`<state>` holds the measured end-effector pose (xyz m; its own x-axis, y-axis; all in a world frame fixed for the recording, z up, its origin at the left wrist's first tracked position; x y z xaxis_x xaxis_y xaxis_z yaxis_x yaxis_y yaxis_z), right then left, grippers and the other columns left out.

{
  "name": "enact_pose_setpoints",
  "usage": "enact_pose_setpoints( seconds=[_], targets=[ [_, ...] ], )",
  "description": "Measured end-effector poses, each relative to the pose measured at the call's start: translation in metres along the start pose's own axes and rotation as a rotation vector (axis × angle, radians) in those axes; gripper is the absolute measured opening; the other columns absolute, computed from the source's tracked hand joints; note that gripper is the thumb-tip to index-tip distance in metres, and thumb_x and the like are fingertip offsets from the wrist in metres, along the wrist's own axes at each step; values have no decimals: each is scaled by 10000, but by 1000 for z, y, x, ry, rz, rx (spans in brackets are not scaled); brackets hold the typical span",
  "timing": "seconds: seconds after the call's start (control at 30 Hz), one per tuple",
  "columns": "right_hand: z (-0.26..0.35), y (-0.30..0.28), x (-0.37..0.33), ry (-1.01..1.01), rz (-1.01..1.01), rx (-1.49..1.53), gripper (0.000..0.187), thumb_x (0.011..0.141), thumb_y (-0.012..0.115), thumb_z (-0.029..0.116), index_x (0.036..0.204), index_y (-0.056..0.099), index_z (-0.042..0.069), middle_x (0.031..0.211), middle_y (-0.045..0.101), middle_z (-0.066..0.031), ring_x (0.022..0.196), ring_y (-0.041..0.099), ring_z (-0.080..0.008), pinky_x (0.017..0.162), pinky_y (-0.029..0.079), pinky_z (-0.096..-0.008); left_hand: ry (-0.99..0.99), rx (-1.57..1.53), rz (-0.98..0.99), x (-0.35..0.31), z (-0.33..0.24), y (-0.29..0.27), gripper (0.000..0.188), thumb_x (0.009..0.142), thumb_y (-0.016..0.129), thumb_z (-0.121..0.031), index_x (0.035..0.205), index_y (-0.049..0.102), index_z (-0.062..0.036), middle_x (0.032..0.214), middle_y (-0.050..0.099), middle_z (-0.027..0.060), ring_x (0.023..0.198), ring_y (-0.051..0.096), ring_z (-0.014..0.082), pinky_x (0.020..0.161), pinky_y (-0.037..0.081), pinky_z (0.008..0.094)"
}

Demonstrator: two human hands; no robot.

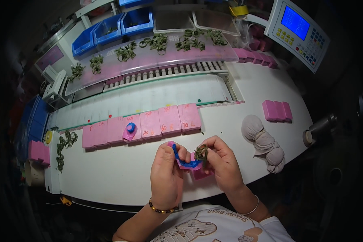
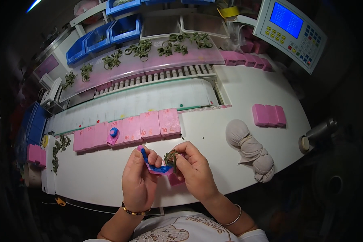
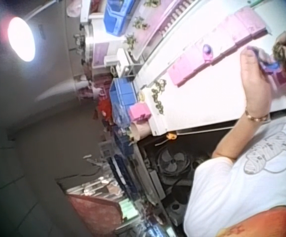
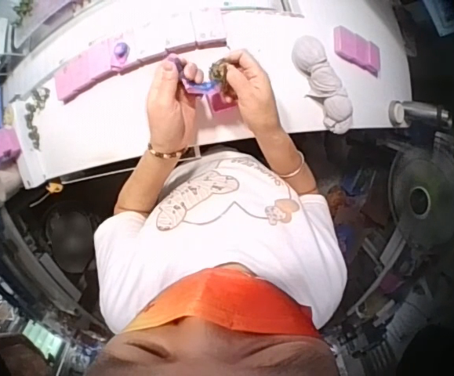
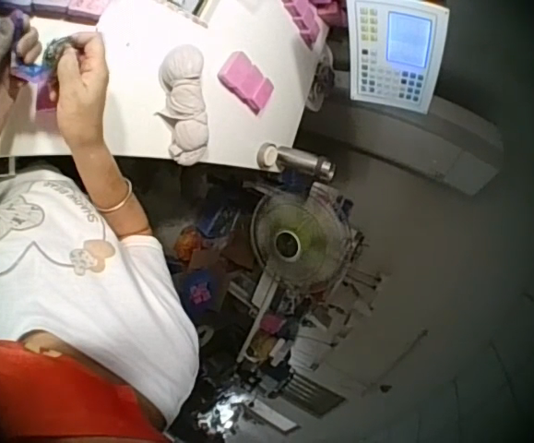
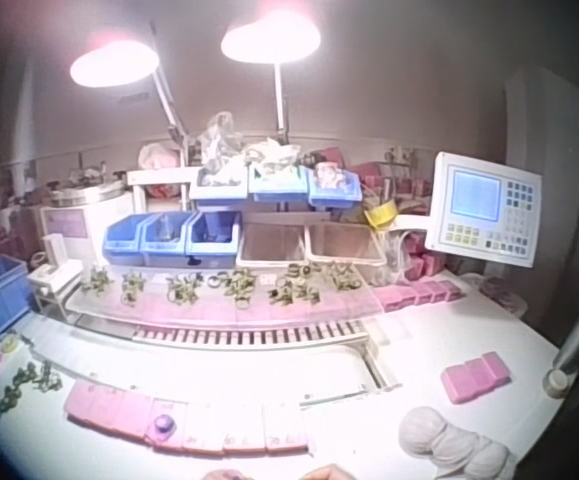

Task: The person removes small blue and purple components from a pink mold by hand, assembles the pieces together with a green circular item, and places the assembled objects into a small container on the workbench.

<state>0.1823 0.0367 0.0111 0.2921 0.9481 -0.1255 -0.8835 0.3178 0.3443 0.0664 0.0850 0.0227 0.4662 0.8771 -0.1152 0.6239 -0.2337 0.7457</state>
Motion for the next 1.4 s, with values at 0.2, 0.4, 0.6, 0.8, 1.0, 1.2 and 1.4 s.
enact_pose_setpoints(
  seconds=[0.2, 0.4, 0.6, 0.8, 1.0, 1.2, 1.4],
  targets=[
    [0, 2, 1, 91, 53, 168, 99, 971, 457, 84, 1024, 529, 44, 868, 620, -31, 657, 491, -39, 554, 387, -180, -12, 86, 32, 1, 1, 0, 272, 1044, 435, -309, 995, 472, -43, 829, 431, 26, 759, 396, 119, 728, 379, 250],
    [11, -16, 4, 55, 18, 437, 135, 977, 460, 77, 1055, 564, 43, 1006, 651, -90, 719, 496, -45, 607, 407, -202, -89, 139, 51, -1, 0, -15, 285, 1044, 442, -289, 974, 528, -26, 744, 442, 0, 668, 400, 83, 632, 386, 220],
    [21, -15, 0, -163, -17, 81, 160, 986, 513, 59, 1119, 594, 22, 958, 621, -23, 751, 512, -41, 650, 442, -192, -131, 673, 153, -5, -1, -5, 208, 999, 550, -179, 1032, 645, 3, 732, 566, -17, 608, 491, 25, 557, 430, 193],
    [18, -2, -4, -197, 66, 20, 181, 983, 506, 19, 1138, 598, 0, 939, 604, -23, 747, 520, -36, 668, 452, -178, -87, 750, 214, -10, 5, -1, 190, 979, 575, -137, 1087, 634, 9, 765, 602, -9, 582, 496, 26, 510, 404, 189],
    [17, -2, -7, -135, 10, 68, 275, 968, 512, -12, 1239, 553, -9, 1046, 591, -47, 831, 586, -70, 727, 508, -206, -13, 898, 243, -12, -5, 4, 136, 971, 565, -79, 1047, 625, 17, 746, 587, -21, 629, 515, 19, 554, 418, 179],
    [6, -9, -8, -66, -7, 123, 310, 936, 570, -20, 1240, 509, -30, 1079, 617, -96, 908, 633, -109, 725, 541, -224, 300, 1055, 206, -12, -21, 7, 90, 944, 577, -4, 1012, 629, 22, 702, 573, -19, 563, 492, 11, 489, 380, 177],
    [7, -9, -9, -82, 2, 112, 192, 913, 584, -35, 1101, 542, -28, 975, 647, -85, 767, 605, -81, 682, 520, -208, 422, 1147, 267, -14, -20, 12, 85, 916, 605, 13, 994, 637, 25, 702, 587, 7, 552, 506, 20, 483, 383, 184]
  ],
)
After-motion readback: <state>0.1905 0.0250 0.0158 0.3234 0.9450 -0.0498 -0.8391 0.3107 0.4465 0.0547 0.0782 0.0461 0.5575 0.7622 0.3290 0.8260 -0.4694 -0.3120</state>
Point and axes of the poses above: each hand's wrist, its own x-axis towards the middle knuckle, its own y-axis out of the palm, z = x × y, the point moved 8 cm from there along x, towards the middle knuckle
